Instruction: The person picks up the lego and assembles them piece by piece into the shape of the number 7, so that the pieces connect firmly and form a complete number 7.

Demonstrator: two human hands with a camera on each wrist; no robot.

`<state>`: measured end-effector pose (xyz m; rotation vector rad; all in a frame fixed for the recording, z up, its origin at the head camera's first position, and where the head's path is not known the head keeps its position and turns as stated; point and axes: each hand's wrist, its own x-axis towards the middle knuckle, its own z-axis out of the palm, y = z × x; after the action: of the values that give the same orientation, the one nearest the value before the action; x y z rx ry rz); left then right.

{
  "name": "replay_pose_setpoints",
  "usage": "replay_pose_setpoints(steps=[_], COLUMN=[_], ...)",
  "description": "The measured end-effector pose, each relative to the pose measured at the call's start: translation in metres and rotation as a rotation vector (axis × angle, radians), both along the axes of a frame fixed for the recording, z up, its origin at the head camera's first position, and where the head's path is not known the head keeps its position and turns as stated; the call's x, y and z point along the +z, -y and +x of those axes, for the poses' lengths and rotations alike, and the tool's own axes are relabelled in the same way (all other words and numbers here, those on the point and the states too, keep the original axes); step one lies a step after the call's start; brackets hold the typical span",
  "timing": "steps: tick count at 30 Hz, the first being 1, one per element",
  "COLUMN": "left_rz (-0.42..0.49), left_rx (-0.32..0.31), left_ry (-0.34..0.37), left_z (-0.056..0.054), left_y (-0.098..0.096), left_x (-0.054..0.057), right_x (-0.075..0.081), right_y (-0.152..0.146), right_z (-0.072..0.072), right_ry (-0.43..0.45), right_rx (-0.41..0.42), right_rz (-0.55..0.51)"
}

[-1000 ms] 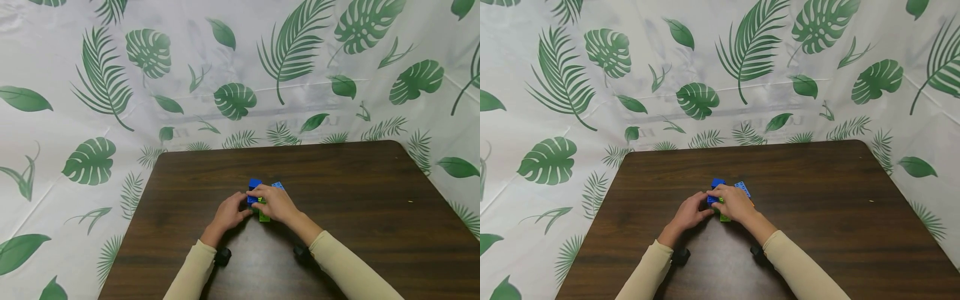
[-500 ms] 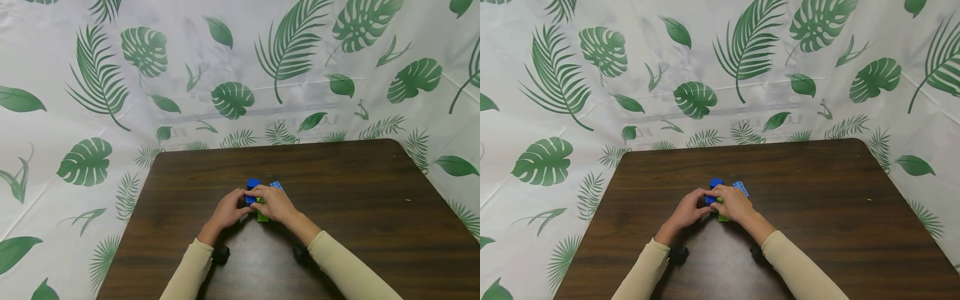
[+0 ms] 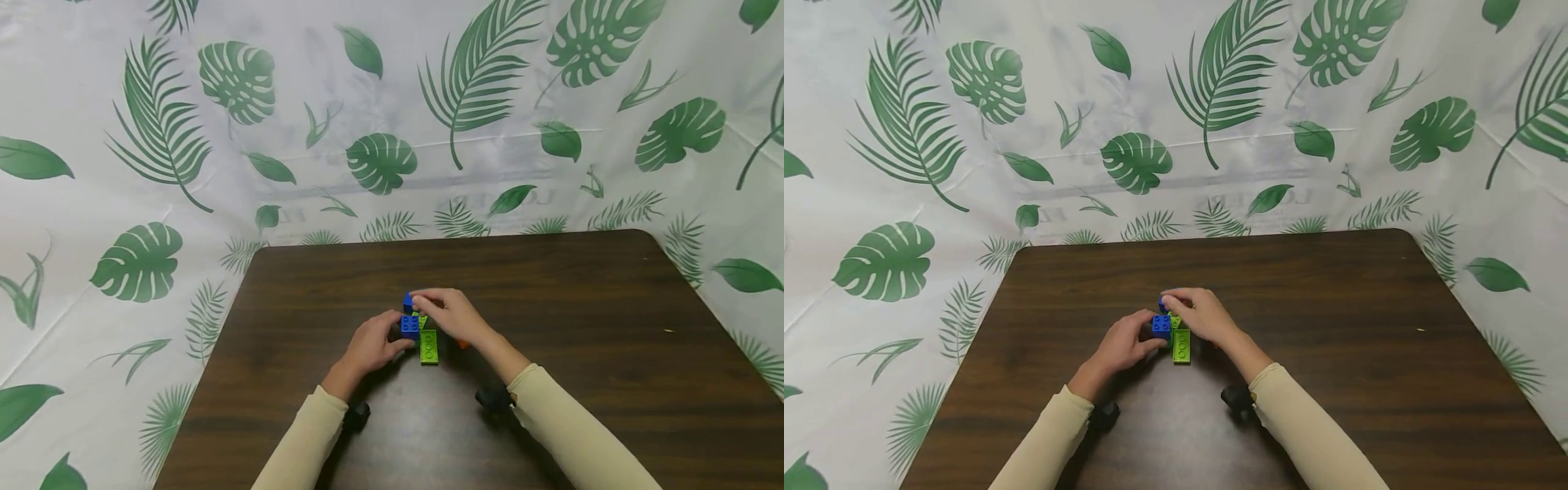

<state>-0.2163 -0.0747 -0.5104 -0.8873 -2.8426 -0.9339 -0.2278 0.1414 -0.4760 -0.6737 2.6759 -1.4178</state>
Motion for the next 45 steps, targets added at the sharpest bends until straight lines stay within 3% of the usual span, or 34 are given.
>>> replay_pose_setpoints(steps=[2, 5, 11, 20, 25, 33, 38, 45], left_rz=[0.002, 0.003, 0.006, -0.003, 0.004, -0.015, -0.013, -0.01], left_rx=[0.006, 0.001, -0.002, -0.005, 0.002, 0.011, 0.016, 0.02], left_ry=[0.005, 0.008, 0.017, 0.016, 0.017, 0.0, 0.004, 0.01], left_z=[0.0, -0.001, 0.001, 0.002, 0.002, 0.002, 0.002, 0.002], left_y=[0.0, 0.0, 0.001, 0.003, 0.003, 0.002, 0.002, 0.001], left_x=[0.001, 0.0, -0.003, -0.002, -0.003, -0.002, -0.002, -0.004], right_x=[-0.003, -0.012, -0.032, -0.04, -0.04, -0.028, -0.008, 0.024], right_y=[-0.001, -0.002, 0.003, 0.01, 0.006, -0.013, -0.022, -0.018], right_z=[-0.008, -0.016, -0.025, -0.028, -0.03, -0.025, -0.017, 0.0], right_ry=[-0.023, -0.059, -0.054, -0.06, -0.064, -0.062, -0.061, -0.076], right_rx=[-0.091, -0.184, -0.171, -0.176, -0.179, -0.207, -0.217, -0.128], right_rz=[0.017, 0.163, 0.394, 0.493, 0.441, 0.178, 0.062, -0.018])
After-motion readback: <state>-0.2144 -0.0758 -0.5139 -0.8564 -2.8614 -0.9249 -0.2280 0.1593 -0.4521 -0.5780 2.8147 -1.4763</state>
